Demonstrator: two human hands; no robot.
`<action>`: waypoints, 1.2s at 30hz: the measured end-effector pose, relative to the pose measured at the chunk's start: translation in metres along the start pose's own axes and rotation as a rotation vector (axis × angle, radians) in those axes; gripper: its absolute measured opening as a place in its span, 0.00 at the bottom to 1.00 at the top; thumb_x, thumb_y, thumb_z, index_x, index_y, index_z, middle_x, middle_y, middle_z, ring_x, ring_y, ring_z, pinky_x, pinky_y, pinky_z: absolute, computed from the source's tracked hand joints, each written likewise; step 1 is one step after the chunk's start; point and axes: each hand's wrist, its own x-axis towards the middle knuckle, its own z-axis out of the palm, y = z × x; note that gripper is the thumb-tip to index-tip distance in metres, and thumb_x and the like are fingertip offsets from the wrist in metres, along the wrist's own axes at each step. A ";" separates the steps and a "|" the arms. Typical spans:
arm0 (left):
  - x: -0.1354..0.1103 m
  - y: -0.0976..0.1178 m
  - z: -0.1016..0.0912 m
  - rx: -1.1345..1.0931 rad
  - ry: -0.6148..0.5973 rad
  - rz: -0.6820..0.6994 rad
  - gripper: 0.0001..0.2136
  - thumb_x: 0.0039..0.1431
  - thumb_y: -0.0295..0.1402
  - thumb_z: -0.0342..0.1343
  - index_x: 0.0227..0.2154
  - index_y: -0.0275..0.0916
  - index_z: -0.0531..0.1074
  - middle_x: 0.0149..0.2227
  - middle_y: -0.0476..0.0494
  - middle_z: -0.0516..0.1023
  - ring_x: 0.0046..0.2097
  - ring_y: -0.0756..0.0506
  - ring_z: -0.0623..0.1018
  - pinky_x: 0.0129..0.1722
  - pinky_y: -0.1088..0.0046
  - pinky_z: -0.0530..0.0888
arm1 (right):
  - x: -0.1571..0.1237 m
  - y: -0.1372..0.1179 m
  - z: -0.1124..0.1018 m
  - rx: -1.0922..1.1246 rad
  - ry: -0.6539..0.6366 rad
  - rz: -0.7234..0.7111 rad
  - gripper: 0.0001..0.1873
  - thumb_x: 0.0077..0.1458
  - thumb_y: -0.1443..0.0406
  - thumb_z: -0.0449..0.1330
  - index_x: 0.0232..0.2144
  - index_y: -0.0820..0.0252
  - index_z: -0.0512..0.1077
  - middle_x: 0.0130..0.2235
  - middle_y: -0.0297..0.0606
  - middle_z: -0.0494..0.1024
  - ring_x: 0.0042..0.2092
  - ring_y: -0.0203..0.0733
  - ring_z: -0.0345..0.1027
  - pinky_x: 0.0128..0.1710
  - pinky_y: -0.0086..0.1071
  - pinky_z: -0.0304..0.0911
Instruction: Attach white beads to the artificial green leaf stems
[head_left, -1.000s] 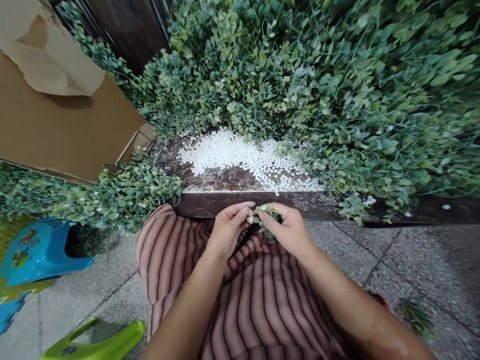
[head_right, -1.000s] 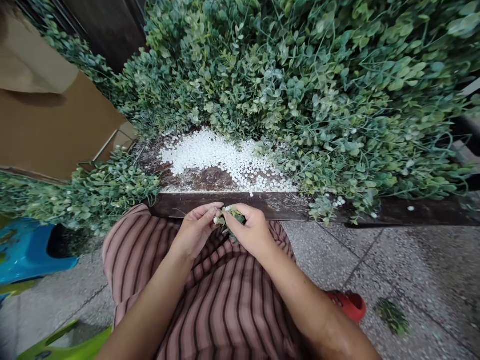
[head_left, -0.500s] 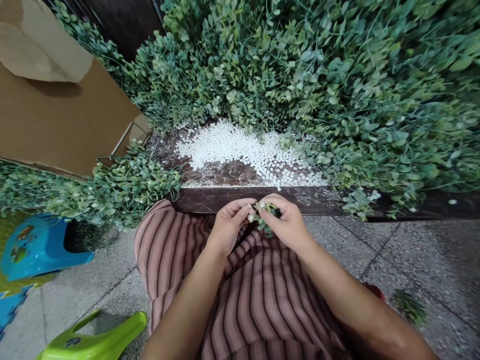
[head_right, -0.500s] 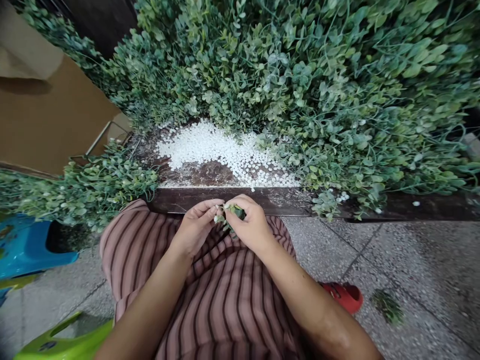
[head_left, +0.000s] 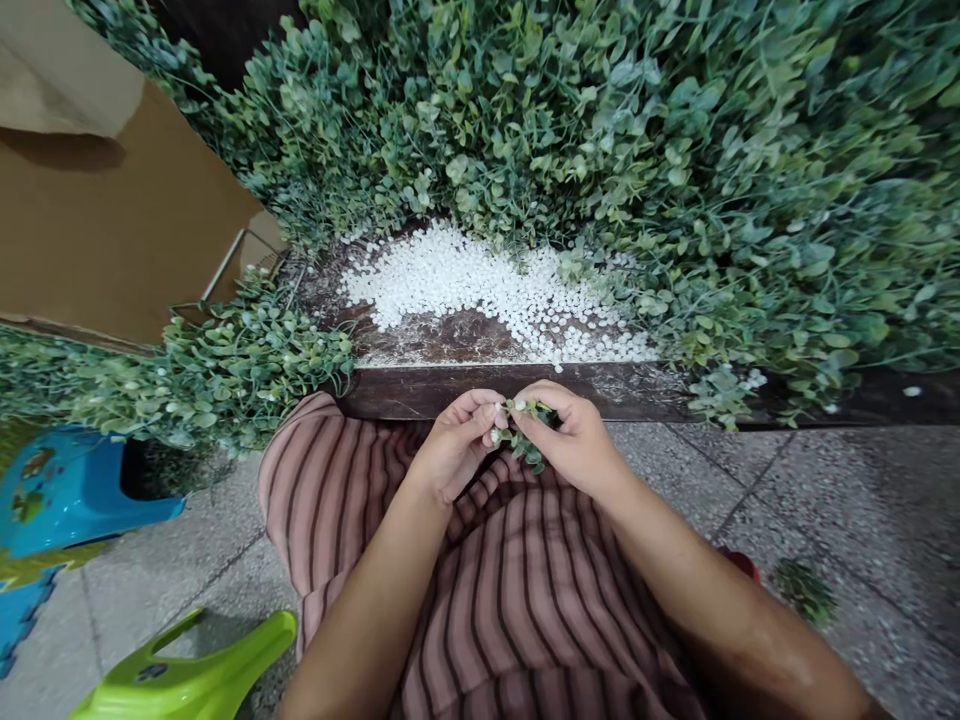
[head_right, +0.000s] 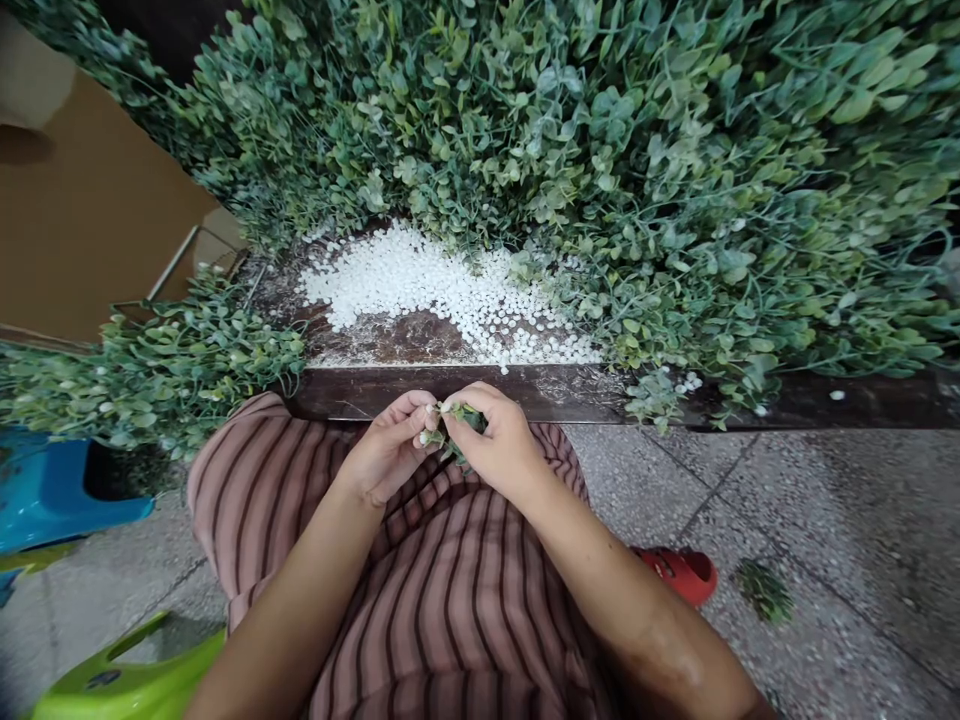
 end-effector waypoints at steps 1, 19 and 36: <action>0.000 0.000 0.000 0.000 -0.003 -0.006 0.10 0.38 0.30 0.66 0.25 0.34 0.72 0.19 0.53 0.69 0.19 0.59 0.61 0.21 0.83 0.60 | 0.000 0.000 0.000 -0.002 0.005 0.006 0.04 0.49 0.67 0.55 0.25 0.59 0.69 0.27 0.35 0.70 0.32 0.37 0.65 0.35 0.31 0.61; 0.002 -0.004 -0.004 -0.054 -0.003 -0.108 0.12 0.34 0.31 0.68 0.22 0.33 0.72 0.19 0.52 0.70 0.19 0.59 0.64 0.18 0.86 0.59 | 0.000 -0.002 -0.001 -0.012 -0.025 0.005 0.04 0.48 0.68 0.55 0.24 0.59 0.69 0.27 0.35 0.70 0.32 0.37 0.65 0.33 0.30 0.60; 0.002 0.010 0.003 0.100 0.007 -0.049 0.12 0.37 0.34 0.67 0.23 0.33 0.72 0.18 0.52 0.69 0.20 0.57 0.66 0.20 0.83 0.64 | 0.005 -0.006 -0.001 -0.048 -0.041 0.098 0.06 0.48 0.65 0.56 0.24 0.61 0.71 0.26 0.36 0.72 0.31 0.37 0.65 0.33 0.31 0.61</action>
